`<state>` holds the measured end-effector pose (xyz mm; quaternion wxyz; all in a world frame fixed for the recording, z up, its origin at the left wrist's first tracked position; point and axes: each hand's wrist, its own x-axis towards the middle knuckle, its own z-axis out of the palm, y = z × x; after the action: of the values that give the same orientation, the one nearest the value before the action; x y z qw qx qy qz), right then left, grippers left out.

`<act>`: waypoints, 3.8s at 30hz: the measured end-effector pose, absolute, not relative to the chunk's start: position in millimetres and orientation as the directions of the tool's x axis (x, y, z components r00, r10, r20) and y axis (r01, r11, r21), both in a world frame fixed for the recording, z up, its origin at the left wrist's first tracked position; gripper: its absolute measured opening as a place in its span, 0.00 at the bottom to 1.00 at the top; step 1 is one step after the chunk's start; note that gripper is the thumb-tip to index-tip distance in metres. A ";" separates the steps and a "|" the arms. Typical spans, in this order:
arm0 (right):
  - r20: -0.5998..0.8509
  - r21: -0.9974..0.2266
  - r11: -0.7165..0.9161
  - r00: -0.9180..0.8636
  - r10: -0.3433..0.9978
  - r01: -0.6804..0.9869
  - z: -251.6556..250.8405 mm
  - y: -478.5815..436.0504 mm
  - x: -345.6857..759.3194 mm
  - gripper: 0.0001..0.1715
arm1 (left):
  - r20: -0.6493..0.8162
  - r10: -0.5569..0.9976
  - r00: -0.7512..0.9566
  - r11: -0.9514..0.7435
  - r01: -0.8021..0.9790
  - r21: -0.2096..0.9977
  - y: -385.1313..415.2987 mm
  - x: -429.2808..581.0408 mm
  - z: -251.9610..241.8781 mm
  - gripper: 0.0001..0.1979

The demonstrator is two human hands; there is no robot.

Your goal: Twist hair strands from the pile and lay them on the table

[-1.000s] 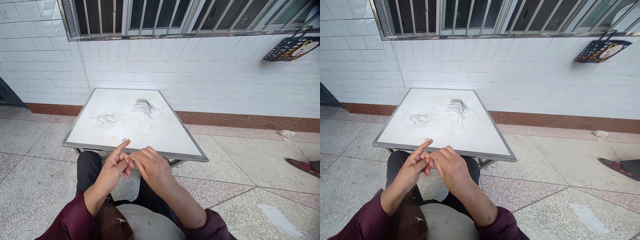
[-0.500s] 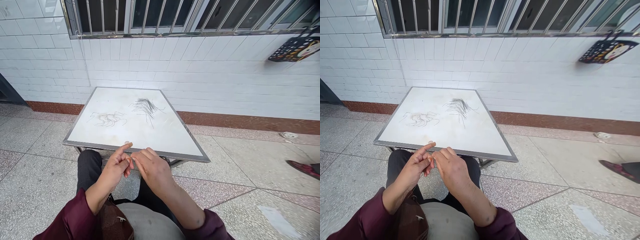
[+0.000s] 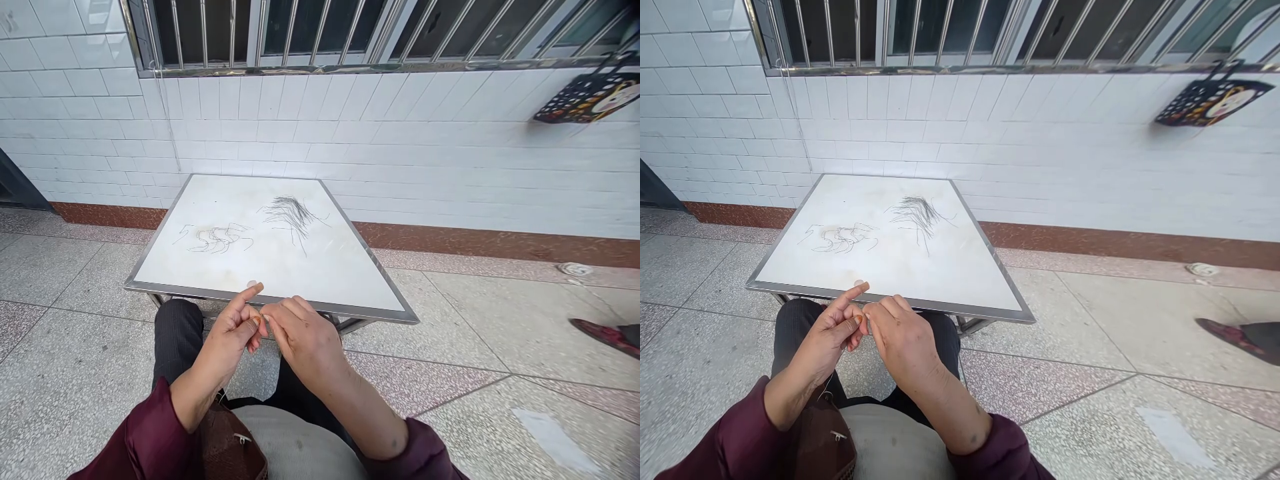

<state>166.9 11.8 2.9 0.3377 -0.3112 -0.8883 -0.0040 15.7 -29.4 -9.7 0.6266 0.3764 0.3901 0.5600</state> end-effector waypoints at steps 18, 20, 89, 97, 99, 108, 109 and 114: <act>0.584 -0.197 0.788 -0.576 0.572 0.583 2.7 7.1 166.4 0.14 | -0.100 0.993 0.063 0.117 -0.412 0.904 -31.1 19.2 -8.6 0.29; 0.585 -0.203 0.788 -0.573 0.574 0.581 2.3 7.2 166.8 0.14 | -0.095 0.993 0.068 0.115 -0.409 0.905 -31.9 18.3 -8.6 0.28; 0.673 -0.349 0.834 -0.504 0.541 0.428 6.3 83.8 163.4 0.14 | 0.091 0.973 -0.214 -0.151 -0.281 0.948 10.6 -4.9 -2.6 0.26; 0.694 -0.378 0.849 -0.494 0.524 0.370 -3.1 76.1 157.2 0.14 | 0.023 0.994 -0.107 -0.068 -0.442 0.895 -2.3 -10.8 0.2 0.26; 0.674 -0.420 0.841 -0.503 0.541 0.341 -5.2 74.1 157.7 0.15 | 0.019 0.993 -0.120 -0.068 -0.420 0.905 -5.5 -10.7 0.6 0.25; 0.658 -0.443 0.827 -0.502 0.562 0.345 -4.7 67.3 161.3 0.16 | 0.042 0.986 -0.160 -0.105 -0.415 0.904 -10.3 -3.5 -2.2 0.21; 0.651 -0.455 0.819 -0.497 0.574 0.350 -4.5 66.8 160.7 0.16 | 0.037 0.986 -0.164 -0.106 -0.436 0.894 -9.9 -2.1 -3.4 0.21; 0.622 -0.446 0.801 -0.505 0.598 0.400 -3.4 61.4 156.1 0.14 | -0.002 0.983 -0.185 -0.093 -0.501 0.861 -8.0 3.7 -8.7 0.19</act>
<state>156.1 61.4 -3.4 0.4039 -0.2907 -0.8586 0.1230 3.7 -8.0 -8.7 0.5547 0.3155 0.3817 0.6686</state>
